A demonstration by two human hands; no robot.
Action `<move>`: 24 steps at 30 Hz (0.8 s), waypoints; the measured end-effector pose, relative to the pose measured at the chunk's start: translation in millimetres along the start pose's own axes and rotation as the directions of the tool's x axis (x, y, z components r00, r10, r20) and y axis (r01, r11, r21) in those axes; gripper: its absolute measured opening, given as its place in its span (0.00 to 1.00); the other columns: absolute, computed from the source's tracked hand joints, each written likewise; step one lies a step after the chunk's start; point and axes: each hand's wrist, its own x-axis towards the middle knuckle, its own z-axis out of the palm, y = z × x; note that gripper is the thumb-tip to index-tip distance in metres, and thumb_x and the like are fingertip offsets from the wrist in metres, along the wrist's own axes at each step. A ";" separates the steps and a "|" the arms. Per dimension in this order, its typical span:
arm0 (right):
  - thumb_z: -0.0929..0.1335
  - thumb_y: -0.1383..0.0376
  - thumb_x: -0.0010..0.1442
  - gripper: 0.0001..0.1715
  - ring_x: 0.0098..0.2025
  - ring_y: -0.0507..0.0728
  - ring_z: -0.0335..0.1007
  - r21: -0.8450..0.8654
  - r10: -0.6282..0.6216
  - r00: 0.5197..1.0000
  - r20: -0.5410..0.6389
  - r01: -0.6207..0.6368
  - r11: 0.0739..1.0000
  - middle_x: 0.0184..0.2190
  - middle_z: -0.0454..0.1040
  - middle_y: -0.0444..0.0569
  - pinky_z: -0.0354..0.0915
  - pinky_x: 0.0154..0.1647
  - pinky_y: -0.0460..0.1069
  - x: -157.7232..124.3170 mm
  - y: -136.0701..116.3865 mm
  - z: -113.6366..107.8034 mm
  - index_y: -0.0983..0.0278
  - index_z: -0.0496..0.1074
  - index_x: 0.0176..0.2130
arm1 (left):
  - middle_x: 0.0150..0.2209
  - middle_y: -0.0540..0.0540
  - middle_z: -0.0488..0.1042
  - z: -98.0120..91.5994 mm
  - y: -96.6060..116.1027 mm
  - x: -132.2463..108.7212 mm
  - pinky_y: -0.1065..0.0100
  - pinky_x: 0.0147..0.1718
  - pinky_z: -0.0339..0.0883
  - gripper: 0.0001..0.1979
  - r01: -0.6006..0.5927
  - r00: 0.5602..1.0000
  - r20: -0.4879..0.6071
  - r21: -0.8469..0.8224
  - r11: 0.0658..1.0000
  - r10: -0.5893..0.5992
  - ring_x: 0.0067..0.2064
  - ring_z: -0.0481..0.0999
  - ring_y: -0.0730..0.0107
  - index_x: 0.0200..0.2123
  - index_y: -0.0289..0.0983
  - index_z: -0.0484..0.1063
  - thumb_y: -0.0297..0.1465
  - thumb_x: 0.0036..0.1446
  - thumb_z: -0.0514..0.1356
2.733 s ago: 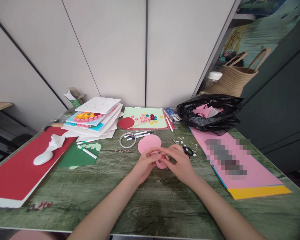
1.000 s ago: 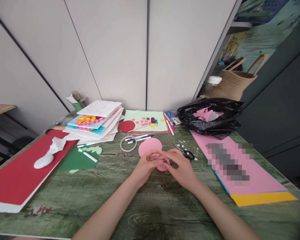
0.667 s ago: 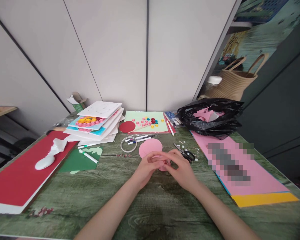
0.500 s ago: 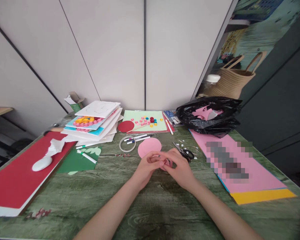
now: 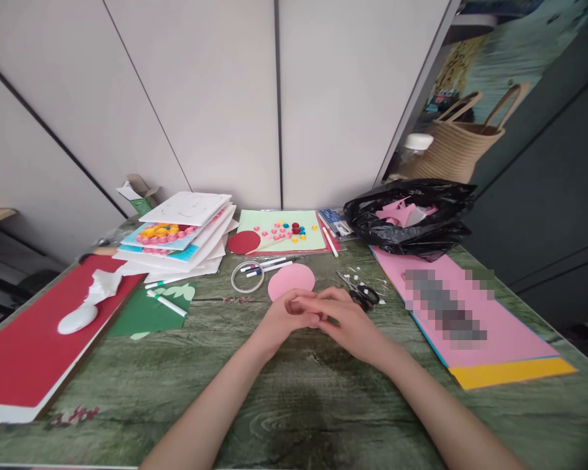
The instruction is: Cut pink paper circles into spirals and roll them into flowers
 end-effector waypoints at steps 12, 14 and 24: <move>0.69 0.73 0.52 0.28 0.35 0.57 0.61 -0.048 0.022 0.974 -0.228 -0.033 0.998 0.26 0.74 0.42 0.58 0.42 0.53 -0.5 3.5 12.5 0.51 0.69 0.50 | 0.31 0.44 0.76 10.4 -10.5 -2.3 0.65 0.38 0.65 0.16 0.010 1.000 -0.013 -0.103 0.995 -0.012 0.36 0.75 0.65 0.37 0.34 0.71 0.29 0.43 0.67; 0.68 0.73 0.52 0.27 0.36 0.57 0.61 -0.042 0.038 0.968 -0.249 -0.051 0.998 0.26 0.73 0.43 0.58 0.41 0.52 -0.4 3.9 14.0 0.51 0.69 0.50 | 0.31 0.43 0.76 12.7 -10.6 -2.8 0.65 0.38 0.65 0.15 0.005 1.000 -0.023 -0.143 0.990 -0.008 0.37 0.75 0.64 0.37 0.34 0.71 0.29 0.43 0.66; 0.63 0.75 0.57 0.31 0.45 0.56 0.62 -0.008 0.015 0.998 -0.055 -0.016 1.000 0.41 0.70 0.47 0.61 0.46 0.53 -0.6 3.5 1.6 0.49 0.62 0.55 | 0.33 0.44 0.76 1.3 0.4 0.2 0.68 0.35 0.67 0.16 -0.022 0.999 -0.044 -0.053 0.998 0.019 0.34 0.75 0.68 0.37 0.33 0.72 0.28 0.41 0.67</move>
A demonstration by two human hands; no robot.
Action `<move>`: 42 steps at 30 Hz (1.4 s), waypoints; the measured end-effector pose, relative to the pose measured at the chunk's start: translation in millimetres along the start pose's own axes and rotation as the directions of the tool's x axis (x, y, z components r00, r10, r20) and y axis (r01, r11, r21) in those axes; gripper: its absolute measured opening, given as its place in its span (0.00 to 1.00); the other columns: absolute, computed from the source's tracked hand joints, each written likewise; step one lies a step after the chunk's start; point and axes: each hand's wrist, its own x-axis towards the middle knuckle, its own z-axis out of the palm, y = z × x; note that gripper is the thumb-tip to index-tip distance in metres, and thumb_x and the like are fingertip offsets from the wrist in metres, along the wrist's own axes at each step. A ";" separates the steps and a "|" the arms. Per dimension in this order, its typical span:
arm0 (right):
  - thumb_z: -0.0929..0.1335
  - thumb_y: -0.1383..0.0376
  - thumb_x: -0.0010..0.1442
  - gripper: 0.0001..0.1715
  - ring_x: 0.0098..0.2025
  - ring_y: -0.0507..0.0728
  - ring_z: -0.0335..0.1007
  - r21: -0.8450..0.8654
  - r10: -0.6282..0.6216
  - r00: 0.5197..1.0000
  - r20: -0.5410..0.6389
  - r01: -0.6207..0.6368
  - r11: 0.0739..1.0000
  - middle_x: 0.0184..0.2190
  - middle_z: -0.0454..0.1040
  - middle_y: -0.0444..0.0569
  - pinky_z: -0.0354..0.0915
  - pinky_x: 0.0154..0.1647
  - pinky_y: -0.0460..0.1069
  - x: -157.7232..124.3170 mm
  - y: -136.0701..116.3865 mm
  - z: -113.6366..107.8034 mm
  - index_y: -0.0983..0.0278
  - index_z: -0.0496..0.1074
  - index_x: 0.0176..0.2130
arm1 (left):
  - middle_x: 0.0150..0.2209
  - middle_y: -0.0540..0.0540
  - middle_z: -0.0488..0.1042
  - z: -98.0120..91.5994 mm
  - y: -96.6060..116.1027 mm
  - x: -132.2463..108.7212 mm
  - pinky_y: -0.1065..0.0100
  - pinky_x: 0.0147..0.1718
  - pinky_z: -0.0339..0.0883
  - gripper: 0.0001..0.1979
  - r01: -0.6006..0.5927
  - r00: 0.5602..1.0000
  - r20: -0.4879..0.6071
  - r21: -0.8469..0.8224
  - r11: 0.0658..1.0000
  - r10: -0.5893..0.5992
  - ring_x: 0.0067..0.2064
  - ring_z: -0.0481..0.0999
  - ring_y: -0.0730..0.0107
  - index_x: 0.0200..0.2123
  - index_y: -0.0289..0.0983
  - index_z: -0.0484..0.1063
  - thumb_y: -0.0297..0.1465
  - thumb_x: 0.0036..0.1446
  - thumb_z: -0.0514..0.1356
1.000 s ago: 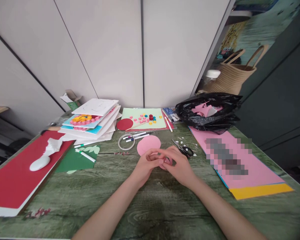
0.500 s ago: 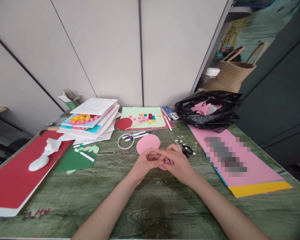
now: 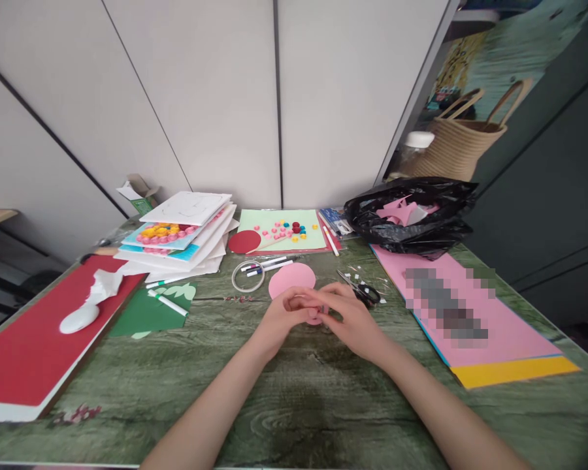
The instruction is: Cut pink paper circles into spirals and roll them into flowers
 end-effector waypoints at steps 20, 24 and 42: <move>0.67 0.74 0.53 0.27 0.36 0.57 0.61 0.003 -0.048 0.984 -0.173 0.049 0.999 0.28 0.72 0.45 0.59 0.39 0.52 -1.1 6.1 13.9 0.55 0.68 0.51 | 0.32 0.45 0.74 10.1 -16.7 -2.4 0.67 0.40 0.63 0.11 0.039 0.997 0.071 -0.138 0.990 -0.029 0.36 0.72 0.69 0.35 0.33 0.71 0.25 0.45 0.65; 0.68 0.74 0.53 0.27 0.38 0.57 0.62 0.031 -0.040 0.982 -0.185 0.046 0.998 0.31 0.72 0.45 0.59 0.41 0.52 -0.7 5.6 13.1 0.55 0.68 0.51 | 0.32 0.44 0.74 9.2 -14.8 -2.0 0.67 0.40 0.62 0.11 0.018 0.999 0.051 -0.144 0.989 -0.010 0.37 0.72 0.69 0.36 0.32 0.71 0.24 0.46 0.64; 0.66 0.73 0.56 0.25 0.39 0.56 0.62 0.033 0.027 0.986 -0.163 -0.022 0.999 0.32 0.71 0.45 0.61 0.41 0.52 -1.3 2.3 13.9 0.53 0.68 0.51 | 0.33 0.44 0.75 5.5 -13.8 -2.9 0.66 0.38 0.63 0.12 -0.048 0.998 -0.036 -0.076 0.996 0.045 0.37 0.73 0.66 0.38 0.34 0.71 0.25 0.47 0.63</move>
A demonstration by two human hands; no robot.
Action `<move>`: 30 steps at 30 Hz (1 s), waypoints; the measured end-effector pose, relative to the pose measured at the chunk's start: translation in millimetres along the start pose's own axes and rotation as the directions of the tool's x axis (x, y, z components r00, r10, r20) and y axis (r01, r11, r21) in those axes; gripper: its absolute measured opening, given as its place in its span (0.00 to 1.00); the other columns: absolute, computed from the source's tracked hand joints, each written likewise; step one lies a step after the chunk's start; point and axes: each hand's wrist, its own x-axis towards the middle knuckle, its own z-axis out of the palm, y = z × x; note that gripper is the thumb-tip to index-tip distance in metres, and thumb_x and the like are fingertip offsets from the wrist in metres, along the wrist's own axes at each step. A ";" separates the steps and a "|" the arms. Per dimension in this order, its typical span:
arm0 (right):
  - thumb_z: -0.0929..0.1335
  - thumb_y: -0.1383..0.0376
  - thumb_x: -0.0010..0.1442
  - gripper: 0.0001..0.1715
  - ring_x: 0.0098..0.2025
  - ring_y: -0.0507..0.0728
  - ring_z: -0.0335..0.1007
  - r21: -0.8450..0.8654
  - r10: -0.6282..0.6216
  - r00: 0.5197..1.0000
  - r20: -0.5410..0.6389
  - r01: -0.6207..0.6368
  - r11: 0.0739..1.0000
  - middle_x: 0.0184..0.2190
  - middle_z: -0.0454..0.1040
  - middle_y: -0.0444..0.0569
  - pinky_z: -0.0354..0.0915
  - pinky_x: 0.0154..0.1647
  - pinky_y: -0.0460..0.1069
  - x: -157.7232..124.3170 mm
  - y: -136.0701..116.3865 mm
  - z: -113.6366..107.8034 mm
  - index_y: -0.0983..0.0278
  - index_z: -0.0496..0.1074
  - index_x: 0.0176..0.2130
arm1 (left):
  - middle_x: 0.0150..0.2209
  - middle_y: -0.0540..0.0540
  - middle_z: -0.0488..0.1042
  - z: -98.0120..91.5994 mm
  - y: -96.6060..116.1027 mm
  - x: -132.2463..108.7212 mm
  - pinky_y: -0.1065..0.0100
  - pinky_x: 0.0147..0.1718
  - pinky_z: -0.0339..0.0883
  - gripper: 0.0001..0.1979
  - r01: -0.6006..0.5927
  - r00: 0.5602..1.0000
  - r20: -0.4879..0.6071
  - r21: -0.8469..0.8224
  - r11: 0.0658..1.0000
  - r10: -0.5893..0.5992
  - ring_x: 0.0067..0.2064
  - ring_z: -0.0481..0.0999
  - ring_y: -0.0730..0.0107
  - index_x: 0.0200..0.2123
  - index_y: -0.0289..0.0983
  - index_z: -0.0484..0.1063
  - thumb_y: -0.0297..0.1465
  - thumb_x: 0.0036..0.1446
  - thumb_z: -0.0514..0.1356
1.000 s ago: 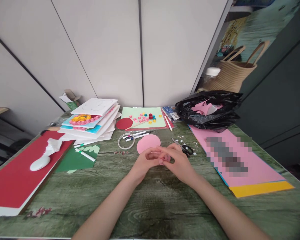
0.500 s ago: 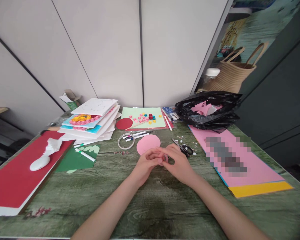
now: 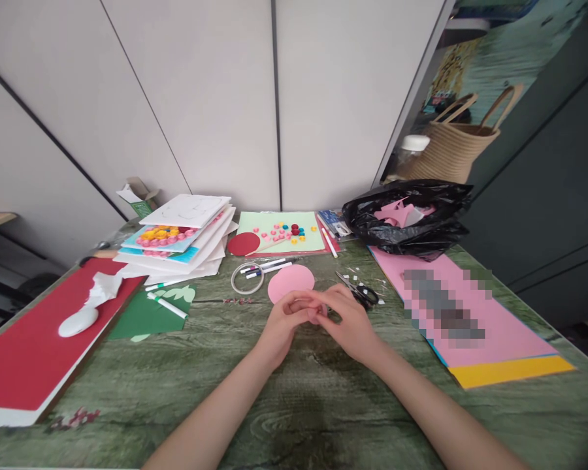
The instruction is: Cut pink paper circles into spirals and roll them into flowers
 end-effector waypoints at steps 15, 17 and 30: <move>0.66 0.73 0.57 0.25 0.43 0.56 0.62 0.032 -0.024 1.000 -0.019 0.025 0.999 0.38 0.71 0.46 0.60 0.44 0.52 0.6 -0.7 -2.7 0.53 0.66 0.52 | 0.34 0.43 0.76 0.1 4.0 2.1 0.68 0.35 0.65 0.12 -0.016 1.000 -0.007 -0.025 1.000 0.016 0.35 0.74 0.68 0.39 0.34 0.70 0.27 0.49 0.63; 0.65 0.74 0.57 0.26 0.44 0.56 0.62 0.039 -0.029 1.000 0.006 0.029 0.999 0.40 0.71 0.46 0.60 0.45 0.52 1.4 -0.7 -3.4 0.54 0.66 0.52 | 0.35 0.43 0.76 -1.5 5.5 2.4 0.68 0.37 0.64 0.12 -0.022 1.000 -0.010 -0.002 1.000 0.022 0.37 0.74 0.68 0.39 0.34 0.70 0.27 0.48 0.63; 0.62 0.74 0.59 0.26 0.43 0.57 0.62 0.030 -0.032 0.998 0.048 0.031 0.999 0.40 0.72 0.47 0.62 0.43 0.53 0.5 -2.2 -3.9 0.54 0.65 0.53 | 0.33 0.44 0.76 -3.5 5.3 2.1 0.66 0.37 0.65 0.14 0.028 1.000 -0.002 -0.005 1.000 -0.028 0.33 0.74 0.69 0.39 0.34 0.71 0.28 0.46 0.65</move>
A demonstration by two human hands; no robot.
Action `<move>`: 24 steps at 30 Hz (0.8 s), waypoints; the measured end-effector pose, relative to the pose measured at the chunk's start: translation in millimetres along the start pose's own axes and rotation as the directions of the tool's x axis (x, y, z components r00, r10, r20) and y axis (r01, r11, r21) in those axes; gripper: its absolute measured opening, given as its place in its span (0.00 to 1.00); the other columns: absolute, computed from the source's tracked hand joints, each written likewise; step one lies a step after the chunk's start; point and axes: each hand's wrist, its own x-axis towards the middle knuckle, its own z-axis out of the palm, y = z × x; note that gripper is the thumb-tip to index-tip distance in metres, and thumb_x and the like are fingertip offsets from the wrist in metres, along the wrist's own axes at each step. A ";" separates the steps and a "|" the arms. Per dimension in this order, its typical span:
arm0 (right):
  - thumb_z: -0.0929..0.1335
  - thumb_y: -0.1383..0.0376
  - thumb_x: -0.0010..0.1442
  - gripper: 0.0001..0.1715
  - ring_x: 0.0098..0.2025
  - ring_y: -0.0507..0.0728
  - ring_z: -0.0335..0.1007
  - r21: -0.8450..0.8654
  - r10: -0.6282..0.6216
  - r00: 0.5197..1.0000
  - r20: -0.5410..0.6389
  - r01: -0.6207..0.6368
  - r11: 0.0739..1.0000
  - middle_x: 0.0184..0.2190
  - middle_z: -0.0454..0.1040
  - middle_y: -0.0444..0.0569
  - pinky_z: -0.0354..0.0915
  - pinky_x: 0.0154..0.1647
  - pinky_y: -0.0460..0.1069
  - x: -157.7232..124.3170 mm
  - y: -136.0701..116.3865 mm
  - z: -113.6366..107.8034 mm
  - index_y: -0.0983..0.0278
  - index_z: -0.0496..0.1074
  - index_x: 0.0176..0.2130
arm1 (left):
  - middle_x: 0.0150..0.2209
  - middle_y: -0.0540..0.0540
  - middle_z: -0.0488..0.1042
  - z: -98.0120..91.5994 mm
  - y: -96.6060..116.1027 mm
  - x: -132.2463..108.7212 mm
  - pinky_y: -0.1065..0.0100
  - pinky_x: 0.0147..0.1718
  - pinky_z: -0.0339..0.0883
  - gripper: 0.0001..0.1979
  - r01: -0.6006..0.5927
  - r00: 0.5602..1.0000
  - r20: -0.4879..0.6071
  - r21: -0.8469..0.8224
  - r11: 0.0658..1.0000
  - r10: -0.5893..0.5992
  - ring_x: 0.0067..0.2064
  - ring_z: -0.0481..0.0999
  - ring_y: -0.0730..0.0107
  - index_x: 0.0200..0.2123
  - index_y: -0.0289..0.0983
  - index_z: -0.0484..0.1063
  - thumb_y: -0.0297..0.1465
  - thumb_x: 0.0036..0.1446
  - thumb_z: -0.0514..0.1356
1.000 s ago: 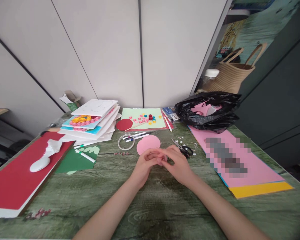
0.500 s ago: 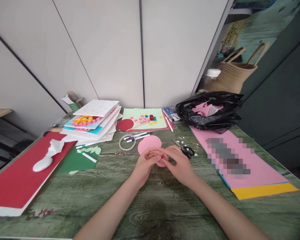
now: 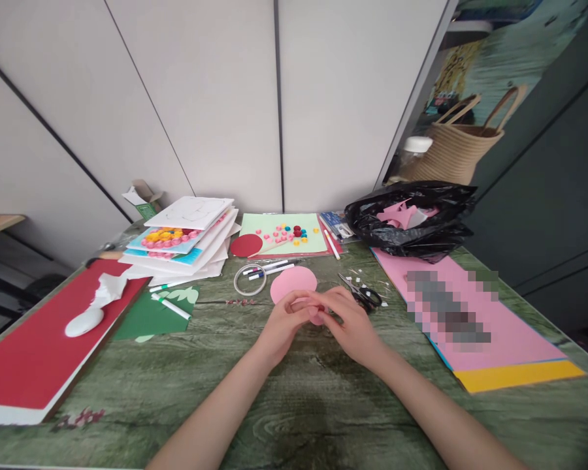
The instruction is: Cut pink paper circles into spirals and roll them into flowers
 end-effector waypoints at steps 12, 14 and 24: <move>0.65 0.72 0.57 0.23 0.41 0.56 0.64 0.034 -0.007 0.997 -0.076 0.010 0.999 0.36 0.71 0.47 0.63 0.42 0.51 -0.2 0.6 4.0 0.55 0.67 0.51 | 0.33 0.45 0.75 3.6 -3.4 -1.0 0.67 0.37 0.64 0.13 0.004 1.000 -0.017 -0.091 0.996 -0.005 0.35 0.74 0.68 0.38 0.34 0.71 0.27 0.46 0.65; 0.64 0.72 0.58 0.23 0.42 0.56 0.64 0.045 -0.024 0.996 -0.086 0.028 0.999 0.38 0.71 0.47 0.63 0.43 0.52 -0.2 1.6 2.9 0.55 0.66 0.52 | 0.33 0.44 0.75 1.1 -3.9 0.2 0.68 0.36 0.64 0.14 -0.002 1.000 -0.030 -0.079 0.997 0.000 0.34 0.74 0.69 0.40 0.34 0.71 0.27 0.47 0.64; 0.62 0.70 0.60 0.23 0.44 0.57 0.64 0.029 0.011 1.000 -0.027 -0.010 1.000 0.40 0.71 0.50 0.64 0.44 0.54 0.7 0.2 1.8 0.55 0.64 0.54 | 0.33 0.43 0.77 0.3 -3.5 1.8 0.66 0.35 0.65 0.17 -0.011 0.997 -0.073 0.010 1.000 0.012 0.34 0.75 0.67 0.40 0.34 0.70 0.29 0.45 0.66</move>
